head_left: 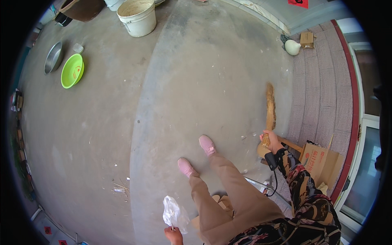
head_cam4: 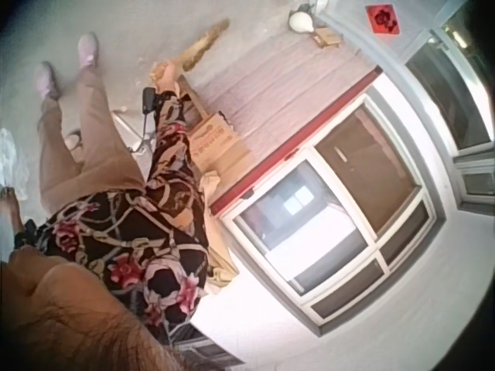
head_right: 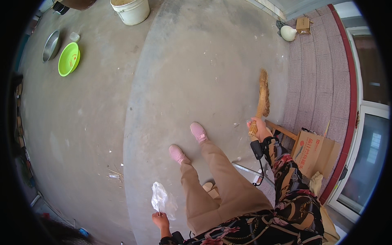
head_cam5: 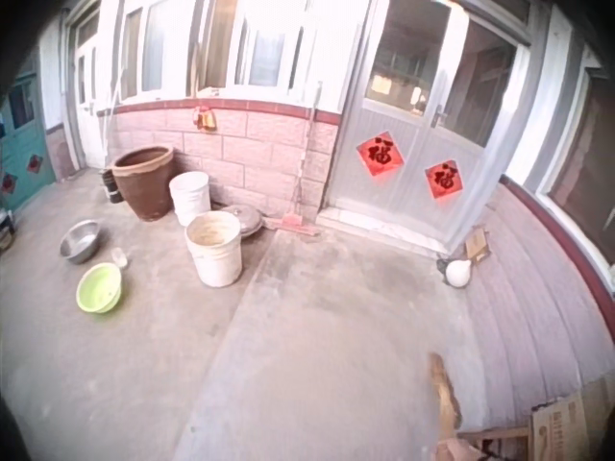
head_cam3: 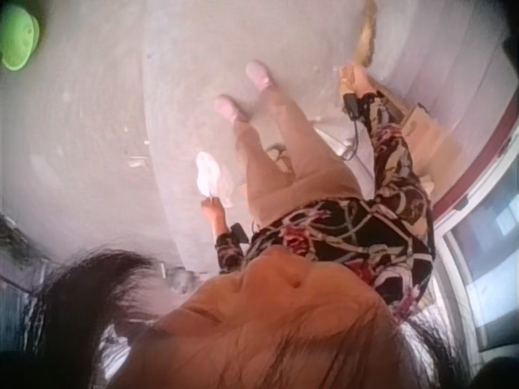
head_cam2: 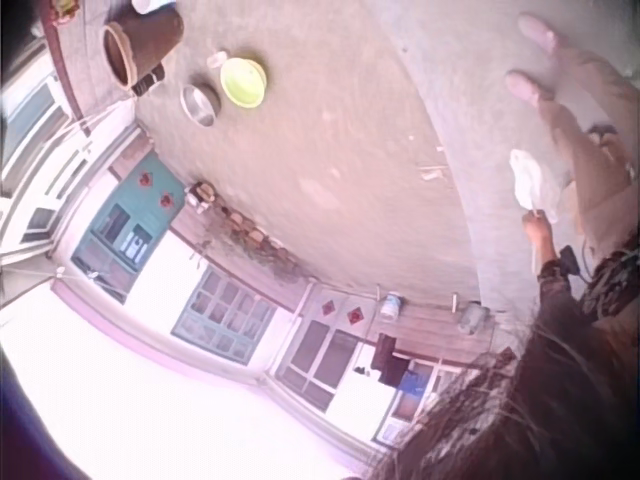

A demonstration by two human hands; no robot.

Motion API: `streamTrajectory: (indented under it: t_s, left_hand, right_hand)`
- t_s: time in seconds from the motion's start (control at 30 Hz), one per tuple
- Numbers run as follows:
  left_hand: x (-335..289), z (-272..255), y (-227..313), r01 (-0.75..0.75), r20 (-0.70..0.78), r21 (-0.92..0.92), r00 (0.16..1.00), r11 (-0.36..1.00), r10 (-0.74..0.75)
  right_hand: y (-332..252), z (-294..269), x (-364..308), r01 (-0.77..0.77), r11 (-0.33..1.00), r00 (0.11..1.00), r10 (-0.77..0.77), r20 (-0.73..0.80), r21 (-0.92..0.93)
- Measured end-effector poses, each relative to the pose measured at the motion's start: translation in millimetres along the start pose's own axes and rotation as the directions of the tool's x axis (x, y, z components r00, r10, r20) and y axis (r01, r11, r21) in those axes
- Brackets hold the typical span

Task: The person sweeps a tiled courtyard with a traditional straw broom, moving debris toward a central pile. They reposition a cardboard box and a pumpkin to clear the sweeping path, then continue sweeping the remaining area.

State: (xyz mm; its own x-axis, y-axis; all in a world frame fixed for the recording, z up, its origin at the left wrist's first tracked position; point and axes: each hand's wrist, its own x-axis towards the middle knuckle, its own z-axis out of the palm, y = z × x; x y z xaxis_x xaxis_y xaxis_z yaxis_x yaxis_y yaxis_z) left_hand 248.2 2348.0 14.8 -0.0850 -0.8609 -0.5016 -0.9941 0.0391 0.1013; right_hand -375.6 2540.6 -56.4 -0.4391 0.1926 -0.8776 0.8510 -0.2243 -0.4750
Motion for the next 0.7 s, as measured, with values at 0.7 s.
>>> streamTrajectory:
  t_s: [0.7]
  left_hand:
    - [52.1,-34.7,-103.2,-0.007,-0.006,0.071,1.0,0.997,0.007]
  right_hand:
    - [337.5,122.4,-321.9,0.064,0.472,0.708,0.6,0.373,-0.879]
